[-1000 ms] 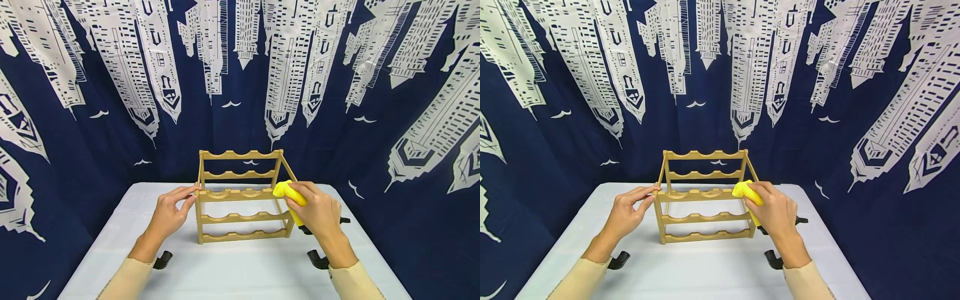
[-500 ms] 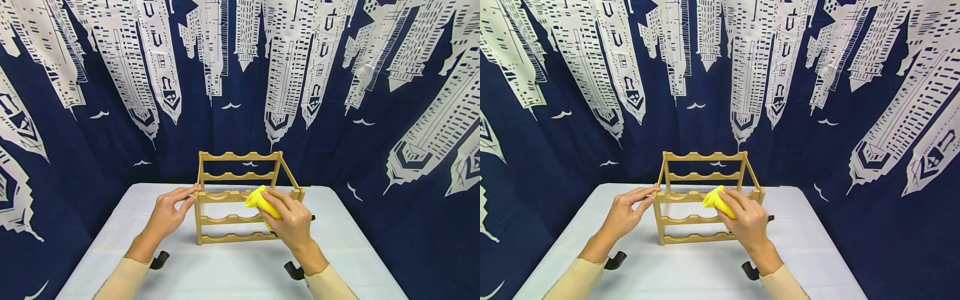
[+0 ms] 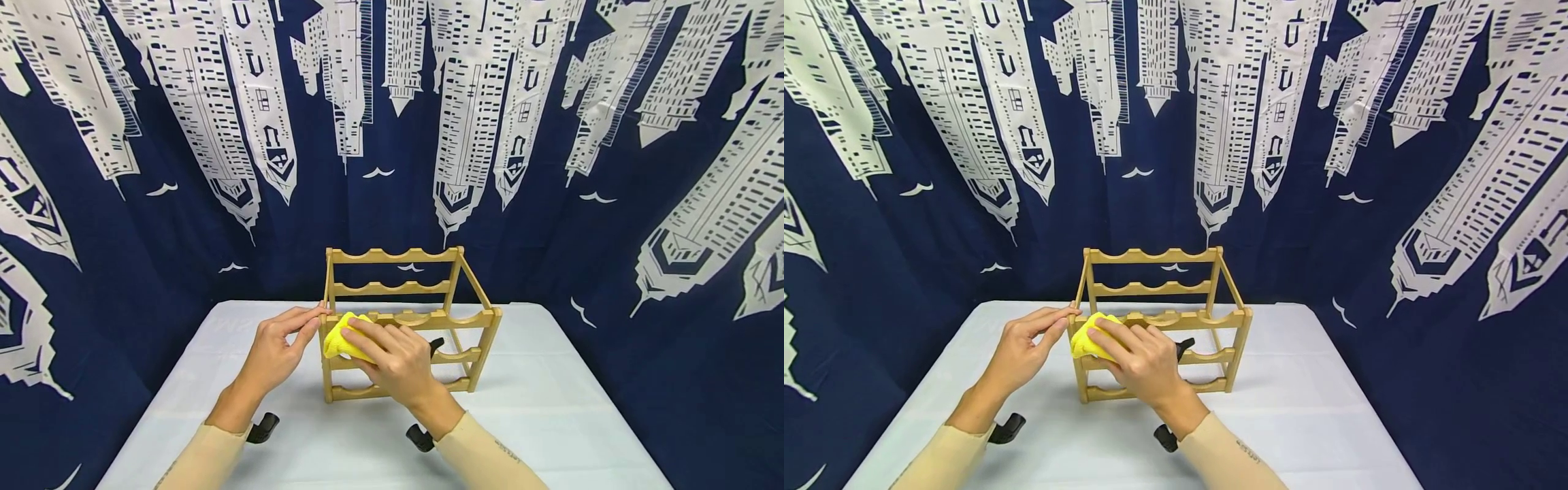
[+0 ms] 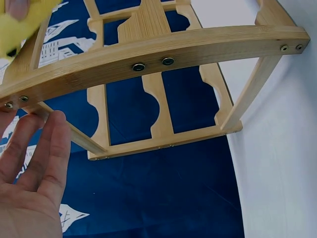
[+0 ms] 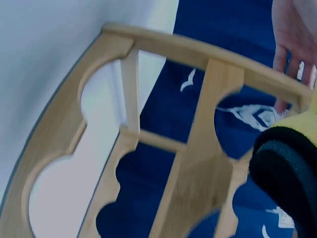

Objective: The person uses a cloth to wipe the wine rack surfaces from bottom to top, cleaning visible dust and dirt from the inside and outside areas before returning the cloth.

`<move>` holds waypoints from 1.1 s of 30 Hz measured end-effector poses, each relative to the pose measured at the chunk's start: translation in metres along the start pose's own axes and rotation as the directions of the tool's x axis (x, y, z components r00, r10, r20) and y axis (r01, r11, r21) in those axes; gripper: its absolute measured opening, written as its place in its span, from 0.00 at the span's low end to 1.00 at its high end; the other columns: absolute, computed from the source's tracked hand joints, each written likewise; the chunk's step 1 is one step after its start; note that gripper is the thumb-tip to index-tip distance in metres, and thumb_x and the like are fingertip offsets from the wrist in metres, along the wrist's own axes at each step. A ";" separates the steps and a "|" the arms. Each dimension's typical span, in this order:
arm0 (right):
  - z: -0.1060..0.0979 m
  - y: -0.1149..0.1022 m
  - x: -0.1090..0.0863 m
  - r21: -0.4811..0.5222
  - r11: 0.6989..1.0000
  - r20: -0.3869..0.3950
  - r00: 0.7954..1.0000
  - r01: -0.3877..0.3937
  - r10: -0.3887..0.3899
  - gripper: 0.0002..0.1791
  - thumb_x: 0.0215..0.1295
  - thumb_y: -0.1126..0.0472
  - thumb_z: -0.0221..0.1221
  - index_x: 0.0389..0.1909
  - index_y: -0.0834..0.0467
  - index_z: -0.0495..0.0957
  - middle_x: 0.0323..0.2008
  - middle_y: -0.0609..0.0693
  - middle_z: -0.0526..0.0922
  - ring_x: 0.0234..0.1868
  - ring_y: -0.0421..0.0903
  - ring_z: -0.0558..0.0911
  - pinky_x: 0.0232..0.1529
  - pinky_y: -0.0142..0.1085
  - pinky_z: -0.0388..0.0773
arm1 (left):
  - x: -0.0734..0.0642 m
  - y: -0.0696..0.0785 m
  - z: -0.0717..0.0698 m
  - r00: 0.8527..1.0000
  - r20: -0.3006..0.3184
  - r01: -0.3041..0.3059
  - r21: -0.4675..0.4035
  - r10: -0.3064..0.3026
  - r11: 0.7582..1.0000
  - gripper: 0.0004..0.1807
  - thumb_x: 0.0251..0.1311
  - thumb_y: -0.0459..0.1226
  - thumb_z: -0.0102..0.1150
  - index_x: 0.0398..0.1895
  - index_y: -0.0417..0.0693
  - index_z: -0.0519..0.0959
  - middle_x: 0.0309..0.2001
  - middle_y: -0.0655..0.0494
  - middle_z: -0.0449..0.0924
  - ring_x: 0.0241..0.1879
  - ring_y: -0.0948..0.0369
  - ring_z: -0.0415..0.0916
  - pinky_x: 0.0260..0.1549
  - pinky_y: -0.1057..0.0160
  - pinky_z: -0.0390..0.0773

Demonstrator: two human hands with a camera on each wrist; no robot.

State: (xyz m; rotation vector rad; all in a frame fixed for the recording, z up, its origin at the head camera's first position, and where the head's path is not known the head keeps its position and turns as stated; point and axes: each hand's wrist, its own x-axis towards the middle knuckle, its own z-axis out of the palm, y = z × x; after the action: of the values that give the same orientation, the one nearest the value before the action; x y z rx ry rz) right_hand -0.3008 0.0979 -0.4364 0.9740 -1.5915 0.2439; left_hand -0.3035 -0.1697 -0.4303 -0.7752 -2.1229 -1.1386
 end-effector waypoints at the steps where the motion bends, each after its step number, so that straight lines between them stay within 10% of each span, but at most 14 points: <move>1: 0.004 -0.002 0.001 0.000 1.000 0.010 1.000 -0.002 0.002 0.25 0.69 0.47 0.84 0.64 0.47 0.95 0.59 0.45 0.98 0.35 0.43 0.93 0.28 0.28 0.81 | 0.000 0.000 0.000 1.000 0.002 0.002 -0.002 -0.002 1.000 0.16 0.81 0.29 0.69 0.66 0.46 0.93 0.57 0.56 0.98 0.58 0.54 0.96 0.62 0.83 0.84; 6: 0.016 -0.010 0.005 -0.037 0.999 0.005 1.000 0.002 -0.002 0.34 0.54 0.48 0.92 0.63 0.46 0.95 0.59 0.43 0.98 0.33 0.41 0.91 0.26 0.28 0.77 | 0.002 0.005 -0.002 1.000 0.011 0.005 -0.008 -0.005 1.000 0.16 0.82 0.29 0.68 0.66 0.48 0.93 0.59 0.54 0.97 0.61 0.51 0.95 0.64 0.83 0.83; 15: 0.016 -0.009 0.001 -0.106 0.994 0.027 0.999 -0.032 0.035 0.31 0.57 0.45 0.91 0.62 0.43 0.96 0.57 0.41 0.97 0.35 0.41 0.91 0.26 0.28 0.77 | 0.004 0.009 -0.001 1.000 -0.021 -0.001 0.004 0.001 1.000 0.13 0.82 0.28 0.68 0.61 0.43 0.95 0.55 0.50 0.98 0.59 0.57 0.96 0.63 0.84 0.82; 25: -0.005 0.010 -0.015 -0.123 0.992 -0.007 1.000 -0.021 0.021 0.12 0.85 0.49 0.70 0.60 0.44 0.96 0.57 0.42 0.98 0.32 0.44 0.90 0.23 0.30 0.74 | 0.006 0.012 0.005 1.000 -0.031 0.001 0.062 0.001 0.998 0.12 0.69 0.29 0.82 0.54 0.45 0.95 0.50 0.55 0.97 0.51 0.52 0.97 0.60 0.68 0.93; 33: -0.021 0.027 -0.019 -0.115 0.993 -0.100 0.995 0.009 -0.021 0.11 0.87 0.52 0.68 0.54 0.47 0.98 0.52 0.46 0.99 0.27 0.43 0.86 0.21 0.29 0.63 | 0.010 0.012 0.007 1.000 -0.013 -0.005 0.063 0.006 0.998 0.16 0.63 0.28 0.87 0.51 0.44 0.93 0.49 0.52 0.96 0.51 0.50 0.97 0.55 0.57 0.97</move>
State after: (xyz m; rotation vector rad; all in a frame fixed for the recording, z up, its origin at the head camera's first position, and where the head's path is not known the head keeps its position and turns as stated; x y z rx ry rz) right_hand -0.3054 0.1365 -0.4376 0.8712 -1.4887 0.1869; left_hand -0.3029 -0.1562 -0.4204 -0.7419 -2.1337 -1.0654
